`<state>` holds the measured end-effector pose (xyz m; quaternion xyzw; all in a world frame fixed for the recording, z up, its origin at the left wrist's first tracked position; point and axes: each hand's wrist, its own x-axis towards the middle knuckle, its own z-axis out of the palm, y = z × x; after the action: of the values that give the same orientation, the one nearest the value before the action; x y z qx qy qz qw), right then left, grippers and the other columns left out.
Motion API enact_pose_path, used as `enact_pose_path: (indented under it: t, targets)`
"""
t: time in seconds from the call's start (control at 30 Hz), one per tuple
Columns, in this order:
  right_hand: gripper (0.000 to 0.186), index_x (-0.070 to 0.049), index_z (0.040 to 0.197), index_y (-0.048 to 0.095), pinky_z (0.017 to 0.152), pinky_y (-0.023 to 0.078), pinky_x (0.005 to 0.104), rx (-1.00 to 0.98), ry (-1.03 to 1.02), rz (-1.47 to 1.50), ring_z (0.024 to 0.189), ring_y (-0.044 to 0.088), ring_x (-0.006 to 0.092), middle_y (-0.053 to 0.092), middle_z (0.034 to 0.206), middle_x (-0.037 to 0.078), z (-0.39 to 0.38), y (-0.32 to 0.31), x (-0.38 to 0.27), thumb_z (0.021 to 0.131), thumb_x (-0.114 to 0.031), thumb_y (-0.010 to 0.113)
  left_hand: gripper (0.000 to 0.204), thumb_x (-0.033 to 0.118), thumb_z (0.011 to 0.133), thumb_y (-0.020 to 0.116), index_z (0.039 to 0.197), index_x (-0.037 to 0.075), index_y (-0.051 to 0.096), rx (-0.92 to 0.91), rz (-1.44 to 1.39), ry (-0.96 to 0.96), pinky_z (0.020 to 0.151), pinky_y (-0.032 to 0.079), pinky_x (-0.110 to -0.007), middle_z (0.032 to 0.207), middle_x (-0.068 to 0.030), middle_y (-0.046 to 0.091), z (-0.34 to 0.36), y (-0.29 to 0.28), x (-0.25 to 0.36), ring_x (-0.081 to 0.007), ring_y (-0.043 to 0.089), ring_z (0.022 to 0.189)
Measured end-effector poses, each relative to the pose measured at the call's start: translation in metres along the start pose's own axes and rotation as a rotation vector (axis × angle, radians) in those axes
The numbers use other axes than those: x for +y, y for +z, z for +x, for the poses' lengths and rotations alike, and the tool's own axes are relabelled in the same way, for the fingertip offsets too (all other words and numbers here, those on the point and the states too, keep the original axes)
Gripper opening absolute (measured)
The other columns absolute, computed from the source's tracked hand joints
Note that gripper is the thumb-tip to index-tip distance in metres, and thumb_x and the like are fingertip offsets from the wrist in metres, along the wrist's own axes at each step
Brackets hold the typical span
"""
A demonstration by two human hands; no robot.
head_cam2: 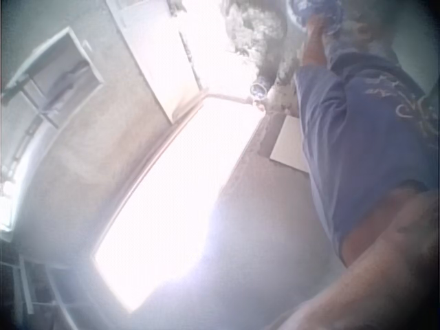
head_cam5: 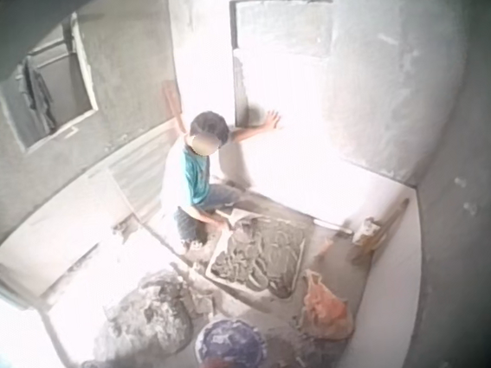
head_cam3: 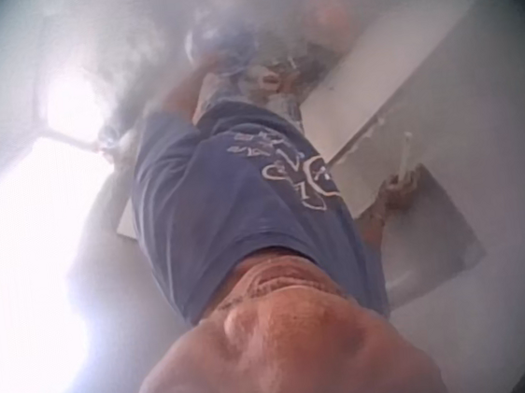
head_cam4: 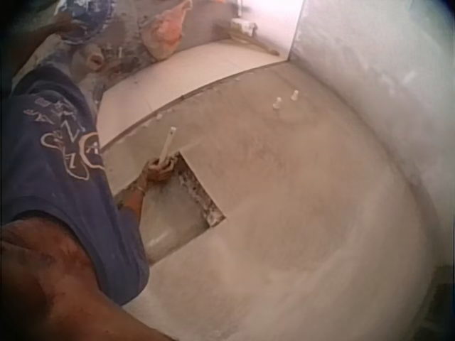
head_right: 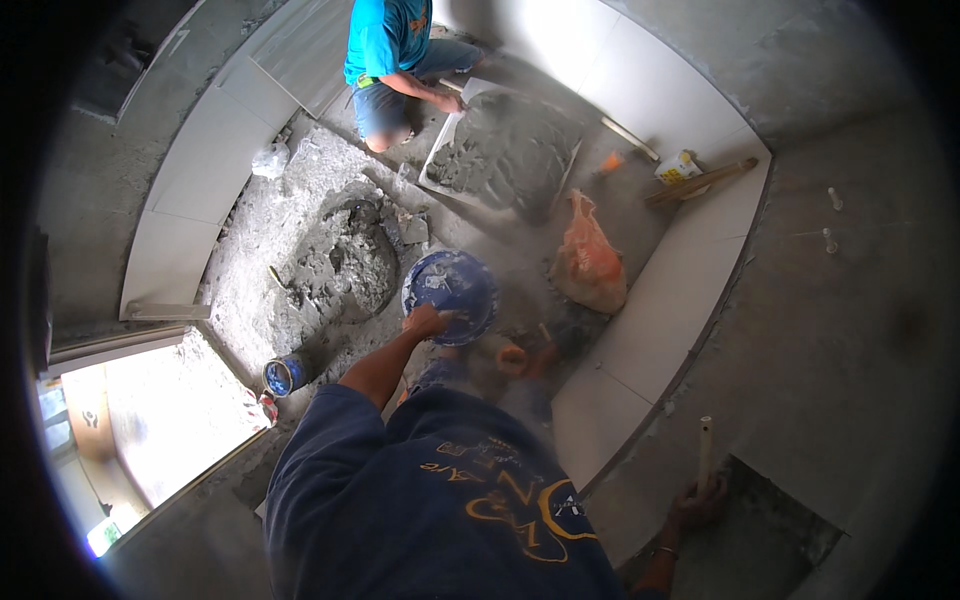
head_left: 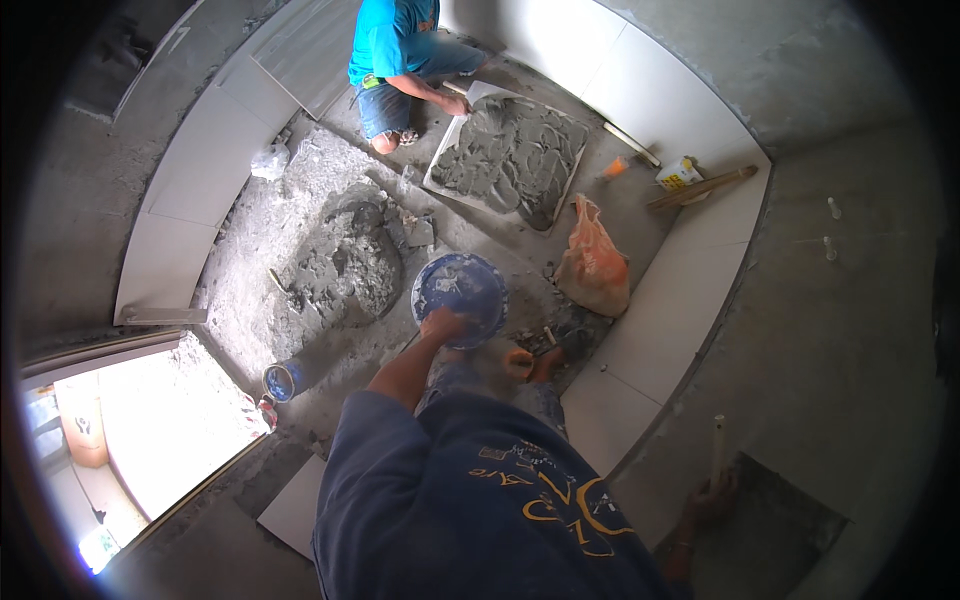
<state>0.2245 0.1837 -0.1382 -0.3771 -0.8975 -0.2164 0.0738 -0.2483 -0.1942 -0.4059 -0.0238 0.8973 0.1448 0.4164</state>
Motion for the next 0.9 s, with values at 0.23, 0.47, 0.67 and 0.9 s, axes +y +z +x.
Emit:
enact_pose_path:
  t: [0.23, 0.47, 0.67, 0.9]
  targets:
    - [0.037, -0.008, 0.118, 0.056, 0.088, 0.044, 0.0493, 0.032, -0.008, 0.002, 0.108, 0.055, 0.0367, 0.055, 0.118, 0.016, 0.0, 0.002, 0.0, 0.084, -0.02, 0.056, 0.053, 0.048, 0.078, 0.066, 0.096, -0.002, 0.069, 0.036, 0.006, -0.006, 0.067, 0.054, -0.038, 0.087, -0.0186, 0.07, 0.009, 0.01, -0.001, -0.028, 0.07, 0.078]
    - [0.036, -0.008, 0.118, 0.056, 0.088, 0.044, 0.0492, 0.03, 0.006, 0.016, 0.107, 0.056, 0.0365, 0.055, 0.118, 0.016, 0.0, 0.005, 0.001, 0.084, -0.02, 0.057, 0.051, 0.045, 0.076, 0.069, 0.108, 0.004, 0.067, -0.089, 0.038, -0.053, 0.084, 0.051, -0.039, 0.109, -0.0164, 0.066, 0.005, -0.002, 0.006, -0.0291, 0.064, 0.101]
    - [0.033, -0.007, 0.118, 0.057, 0.088, 0.045, 0.0477, -0.002, 0.014, -0.008, 0.108, 0.056, 0.0369, 0.056, 0.117, 0.017, 0.001, 0.0, -0.003, 0.088, -0.02, 0.053, 0.049, 0.04, 0.075, 0.07, 0.112, 0.008, 0.067, -0.111, 0.027, -0.114, 0.093, 0.049, -0.039, 0.117, -0.0153, 0.064, 0.004, -0.008, 0.014, -0.0299, 0.061, 0.112]
    - [0.036, -0.009, 0.119, 0.057, 0.084, 0.045, 0.0485, 0.022, 0.002, 0.005, 0.105, 0.057, 0.0366, 0.056, 0.117, 0.015, 0.002, 0.004, 0.0, 0.085, -0.021, 0.055, 0.045, 0.037, 0.075, 0.069, 0.102, 0.001, 0.068, -0.071, 0.023, -0.049, 0.077, 0.053, -0.038, 0.098, -0.0169, 0.068, 0.008, -0.005, 0.009, -0.0284, 0.067, 0.089]
